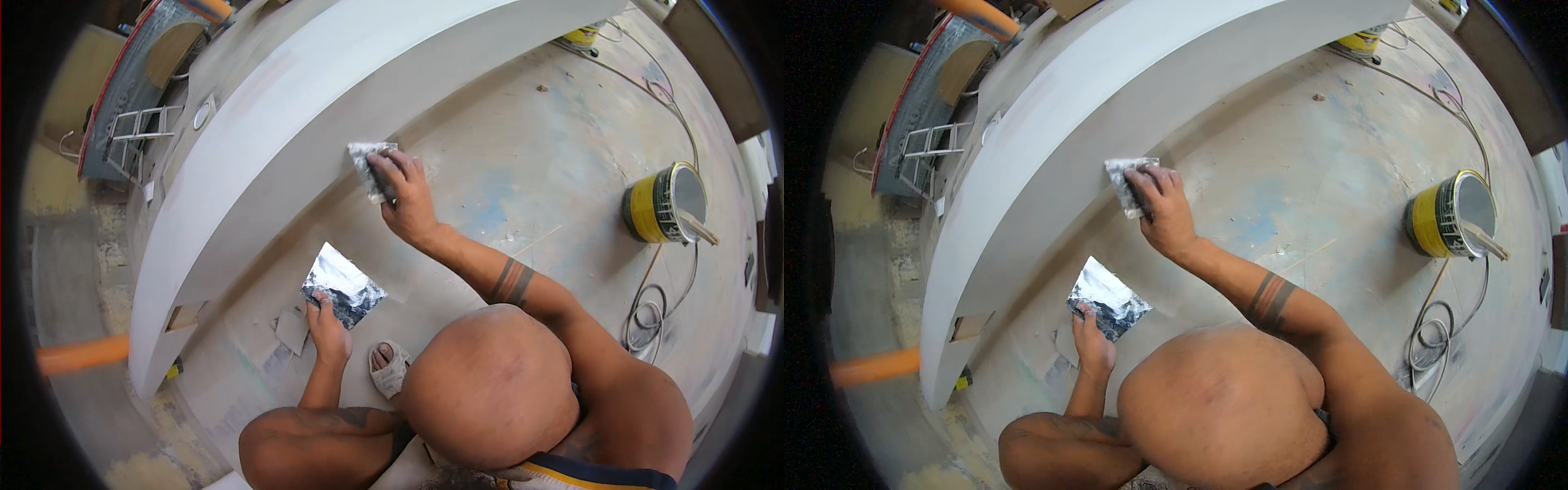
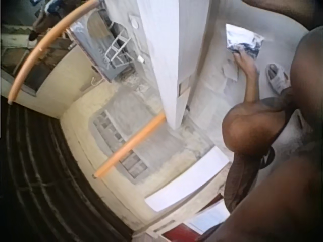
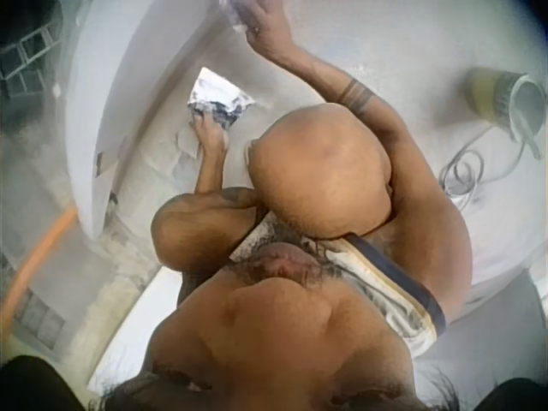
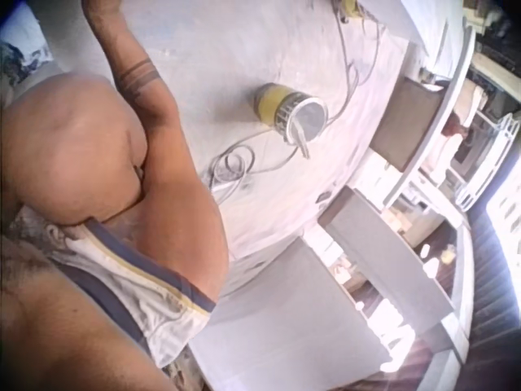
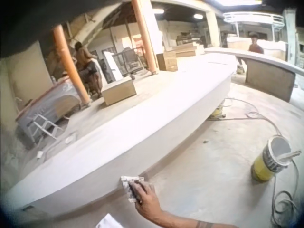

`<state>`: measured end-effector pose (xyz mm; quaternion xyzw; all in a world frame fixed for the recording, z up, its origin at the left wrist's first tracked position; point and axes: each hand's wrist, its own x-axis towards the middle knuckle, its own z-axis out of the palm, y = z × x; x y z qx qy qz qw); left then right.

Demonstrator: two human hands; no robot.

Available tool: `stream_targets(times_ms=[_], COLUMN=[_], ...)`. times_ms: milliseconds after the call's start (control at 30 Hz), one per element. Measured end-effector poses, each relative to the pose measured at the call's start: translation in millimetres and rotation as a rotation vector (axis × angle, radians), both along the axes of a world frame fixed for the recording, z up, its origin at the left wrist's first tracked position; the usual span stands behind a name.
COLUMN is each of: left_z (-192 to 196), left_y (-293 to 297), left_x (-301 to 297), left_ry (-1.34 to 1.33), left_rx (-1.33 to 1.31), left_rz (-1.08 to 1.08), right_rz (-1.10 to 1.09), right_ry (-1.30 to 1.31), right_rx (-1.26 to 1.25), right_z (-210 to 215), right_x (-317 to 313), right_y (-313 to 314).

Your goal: Applying putty or spackle to a white curved architectural element using a trowel.

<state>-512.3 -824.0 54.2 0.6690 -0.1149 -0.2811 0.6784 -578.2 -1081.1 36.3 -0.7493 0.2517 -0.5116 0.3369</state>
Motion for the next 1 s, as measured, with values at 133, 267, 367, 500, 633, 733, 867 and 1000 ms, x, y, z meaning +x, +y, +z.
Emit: stream_targets(times_ms=[133,267,367,500,633,733,867,1000], left_z=[-4,-13,-17,-9,8,23,28,18], left_y=[10,21,20,1,-25,-34,-45,-41], left_x=[9,15,16,4,-11,-10,3,-2], left_ry=[0.426,0.844,1.128,0.983,0.784,0.751,0.609,0.768], left_rx=[-0.057,-0.179,-0.438,-0.388,-0.32,-0.331,-0.365,-0.439], left_rz=[0.122,0.087,-0.005,-0.242,-0.165,-0.207,-0.203,-0.241], right_rz=[0.193,0.529,0.839,0.908,0.666,0.591,0.444,0.245], right_ry=[0.141,0.177,0.077,0.228,0.355,0.66,0.616,-0.075], right_rx=[-0.115,-0.024,-0.128,-0.495,-0.363,-0.385,0.156,0.809], right_z=[-4,7,23,31,15,1,-6,-14], right_x=[7,-15,-50,-83,-105,-128,-151,-132], right_y=[20,29,46,58,39,16,10,1])
